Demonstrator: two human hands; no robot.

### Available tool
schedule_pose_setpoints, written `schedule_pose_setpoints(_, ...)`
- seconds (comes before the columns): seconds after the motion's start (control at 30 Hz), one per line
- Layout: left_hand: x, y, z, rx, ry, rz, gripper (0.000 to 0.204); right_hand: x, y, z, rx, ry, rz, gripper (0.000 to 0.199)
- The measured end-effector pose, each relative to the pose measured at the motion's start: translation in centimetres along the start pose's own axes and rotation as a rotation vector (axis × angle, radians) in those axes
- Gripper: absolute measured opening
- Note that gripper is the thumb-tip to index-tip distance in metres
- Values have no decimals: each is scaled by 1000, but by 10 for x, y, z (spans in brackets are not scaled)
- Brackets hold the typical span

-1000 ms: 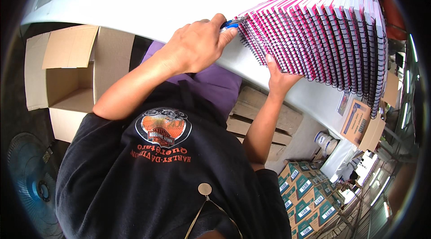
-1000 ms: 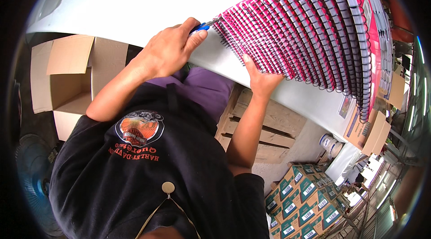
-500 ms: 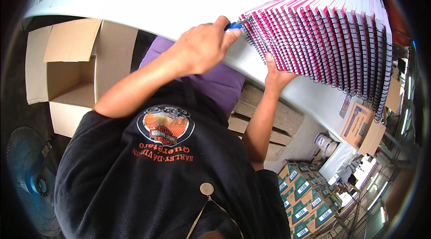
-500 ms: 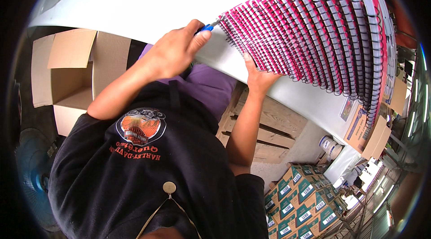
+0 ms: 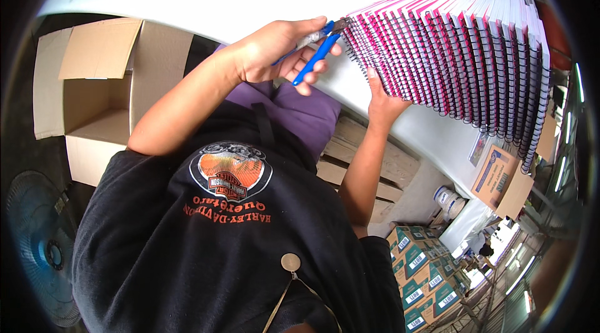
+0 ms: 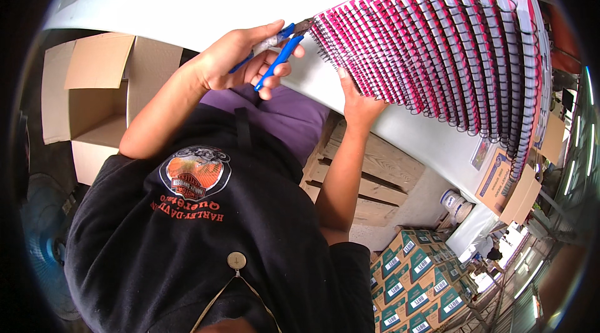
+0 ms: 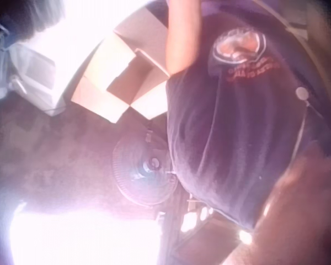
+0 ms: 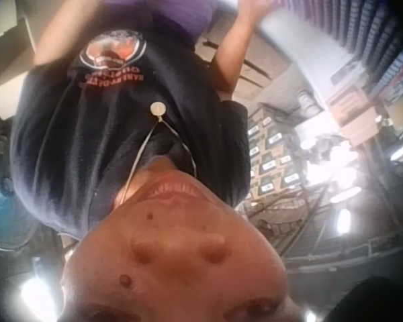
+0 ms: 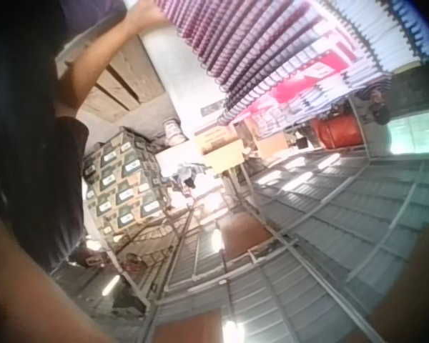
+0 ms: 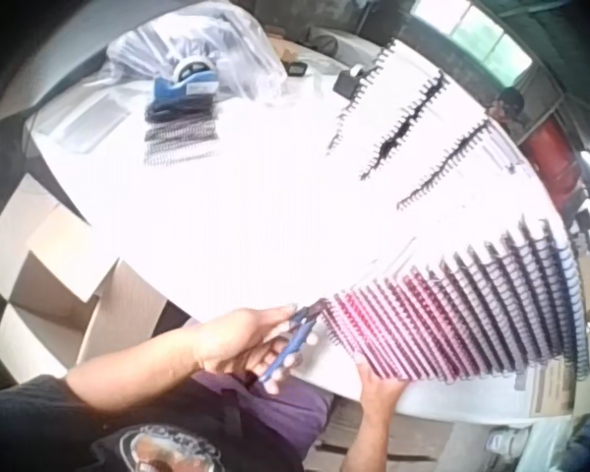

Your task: The person uses wire cutters to trim excess spiral binding from stacks of pink and blue notebooks, then organizes the finished notebooks into stacks and places them into a cardboard box.

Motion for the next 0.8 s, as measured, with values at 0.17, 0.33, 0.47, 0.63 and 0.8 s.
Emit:
schedule_pose_setpoints(0.17, 23, 4, 2, 213, -550, 1271, 53, 3, 1, 2, -25, -40, -58, 64)
schedule_pose_setpoints(0.33, 3, 2, 3, -12, -19, 13, 54, 5, 4, 4, -4, 27, -14, 59)
schedule_pose_setpoints(0.47, -1, 3, 3, -28, -31, -16, 56, 5, 8, 4, -53, 28, -60, 58)
schedule_pose_setpoints(0.63, 19, 3, 6, 198, -569, 1368, 58, 6, 6, 3, -9, -3, -13, 59)
schedule_pose_setpoints(0.8, 7, -3, -2, -42, -108, 137, 55, 4, 2, 2, 43, 29, 1, 60)
Point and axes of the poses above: each hand's wrist, its own z-axis towards the middle knuckle, its own x-axis out of the palm, y = z × x, the point moved 1 cm from there along z, towards the middle knuckle, and after that the axes turned 1 degree about -z, right-handed, at the moved point
